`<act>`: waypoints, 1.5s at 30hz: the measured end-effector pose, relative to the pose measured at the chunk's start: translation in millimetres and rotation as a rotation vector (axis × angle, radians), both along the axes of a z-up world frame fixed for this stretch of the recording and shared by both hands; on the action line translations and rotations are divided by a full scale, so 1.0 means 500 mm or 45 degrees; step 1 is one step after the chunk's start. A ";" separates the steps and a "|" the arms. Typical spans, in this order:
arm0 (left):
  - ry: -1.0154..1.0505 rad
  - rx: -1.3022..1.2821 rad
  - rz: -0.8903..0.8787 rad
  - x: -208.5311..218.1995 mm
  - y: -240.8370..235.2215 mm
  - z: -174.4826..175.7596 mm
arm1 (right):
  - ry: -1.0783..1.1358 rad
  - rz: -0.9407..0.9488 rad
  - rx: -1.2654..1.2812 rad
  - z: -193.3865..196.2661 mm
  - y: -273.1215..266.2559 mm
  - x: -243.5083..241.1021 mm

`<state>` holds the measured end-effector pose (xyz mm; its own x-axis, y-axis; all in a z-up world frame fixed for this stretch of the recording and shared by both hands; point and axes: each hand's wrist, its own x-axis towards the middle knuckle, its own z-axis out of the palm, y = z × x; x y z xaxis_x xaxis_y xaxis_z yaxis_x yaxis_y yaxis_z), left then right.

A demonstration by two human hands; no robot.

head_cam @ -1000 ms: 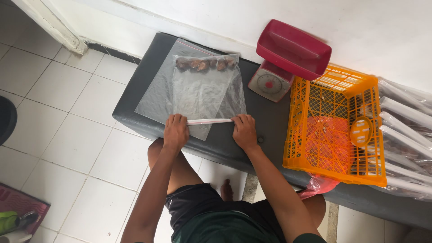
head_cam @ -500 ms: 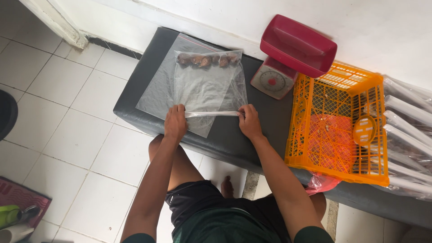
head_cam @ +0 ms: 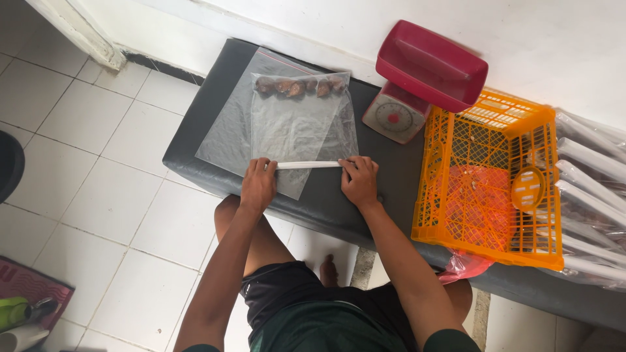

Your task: The person places several small brown fruits from an orange crate into a red weighing tray, then transfers them into a clear plastic bag. They seal the bag and use a white cylindrical tool to press along the seal, likely to remove air or secure the closure.

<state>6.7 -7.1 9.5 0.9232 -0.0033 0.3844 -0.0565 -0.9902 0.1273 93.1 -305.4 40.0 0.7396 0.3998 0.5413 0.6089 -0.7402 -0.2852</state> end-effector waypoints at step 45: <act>-0.023 0.089 0.224 0.103 0.019 -0.002 | -0.022 -0.110 -0.206 0.016 0.035 0.073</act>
